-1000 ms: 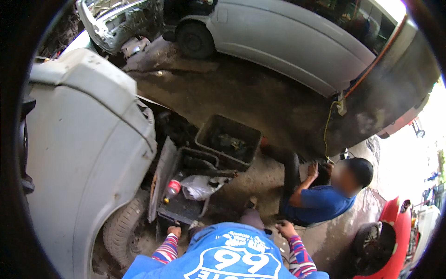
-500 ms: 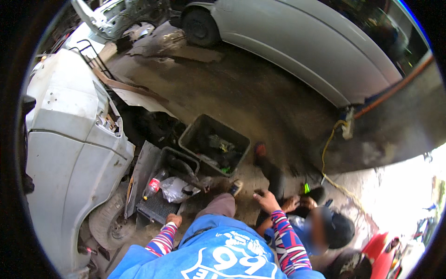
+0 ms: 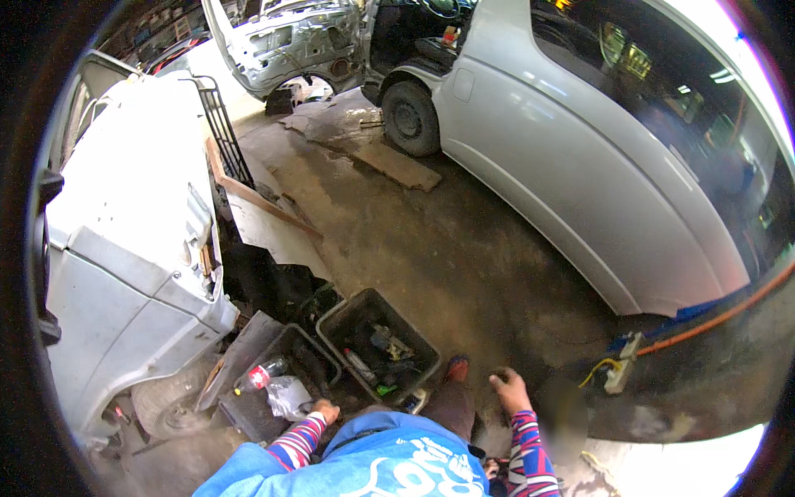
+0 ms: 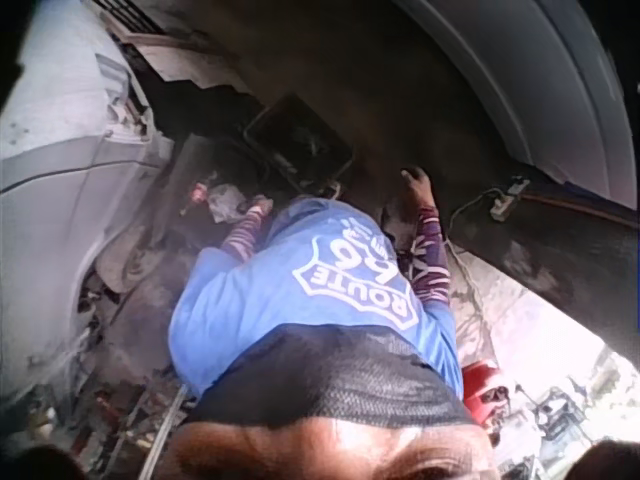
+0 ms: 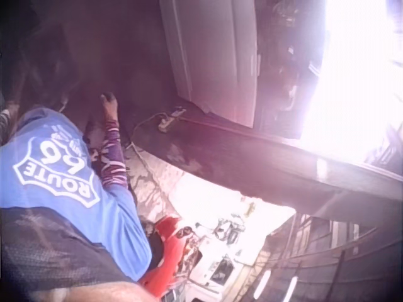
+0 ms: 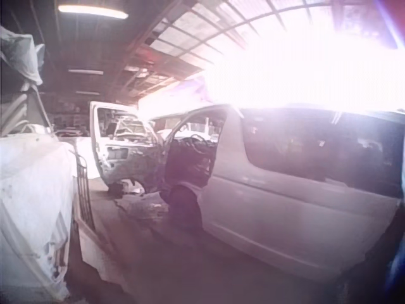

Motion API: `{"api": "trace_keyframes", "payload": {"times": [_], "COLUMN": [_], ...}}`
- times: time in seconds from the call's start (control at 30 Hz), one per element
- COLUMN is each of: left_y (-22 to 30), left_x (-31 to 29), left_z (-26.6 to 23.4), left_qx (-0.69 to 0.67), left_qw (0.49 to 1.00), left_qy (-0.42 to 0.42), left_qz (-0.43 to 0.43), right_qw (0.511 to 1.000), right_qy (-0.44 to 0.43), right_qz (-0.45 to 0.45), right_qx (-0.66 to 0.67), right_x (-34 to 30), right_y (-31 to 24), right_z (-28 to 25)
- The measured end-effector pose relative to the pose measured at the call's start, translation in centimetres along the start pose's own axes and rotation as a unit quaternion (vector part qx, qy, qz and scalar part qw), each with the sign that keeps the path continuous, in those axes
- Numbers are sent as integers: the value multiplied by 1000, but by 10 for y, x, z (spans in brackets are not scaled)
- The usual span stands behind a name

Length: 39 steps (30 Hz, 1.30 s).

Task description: The person retrieves tools from a toolbox and then works on a car door, using a wrench to tighten bolts and adjust the door hinge. The person manipulates the door and uses tools to secure it in place.

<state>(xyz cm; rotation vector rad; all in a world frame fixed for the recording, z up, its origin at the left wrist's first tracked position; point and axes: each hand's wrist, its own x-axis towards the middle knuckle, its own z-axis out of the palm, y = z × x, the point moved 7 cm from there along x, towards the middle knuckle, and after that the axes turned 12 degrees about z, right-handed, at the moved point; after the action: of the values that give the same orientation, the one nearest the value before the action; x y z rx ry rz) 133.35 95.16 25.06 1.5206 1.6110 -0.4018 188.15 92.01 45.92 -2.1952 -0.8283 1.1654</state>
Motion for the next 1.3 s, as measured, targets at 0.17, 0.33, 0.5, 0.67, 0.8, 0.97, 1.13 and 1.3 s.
{"api": "trace_keyframes", "payload": {"times": [0.17, 0.33, 0.5, 0.67, 0.8, 0.97, 1.13, 1.3], "left_y": [87, 108, 180, 325, 454, 602, 763, 967], "left_x": [13, 10, 33, 103, 158, 216, 223, 85], "left_z": [-27, -9, -22, -52, -63, -100, -223, -375], "left_qx": [-165, -193, -239, -243, -242, -193, -156, 39], "left_qw": [975, 970, 965, 957, 959, 968, 941, 629], "left_qy": [116, 140, 106, 153, 138, 77, 91, 191], "left_qz": [96, 55, 26, 48, 46, 141, 288, 753], "right_qw": [997, 953, 942, 907, 904, 879, 723, 767], "right_qy": [-1, 47, -61, -49, -118, -179, -225, -239], "right_qz": [-78, -194, -212, -87, 2, 5, -313, -148], "right_qx": [-15, -230, -251, -409, -410, -441, -574, -577], "right_x": [72, 117, 174, 310, 400, 481, 555, 638], "right_y": [-104, -222, -244, -154, -27, 149, 226, 150], "right_z": [-65, -83, -88, -162, -238, -321, -332, -328]}}
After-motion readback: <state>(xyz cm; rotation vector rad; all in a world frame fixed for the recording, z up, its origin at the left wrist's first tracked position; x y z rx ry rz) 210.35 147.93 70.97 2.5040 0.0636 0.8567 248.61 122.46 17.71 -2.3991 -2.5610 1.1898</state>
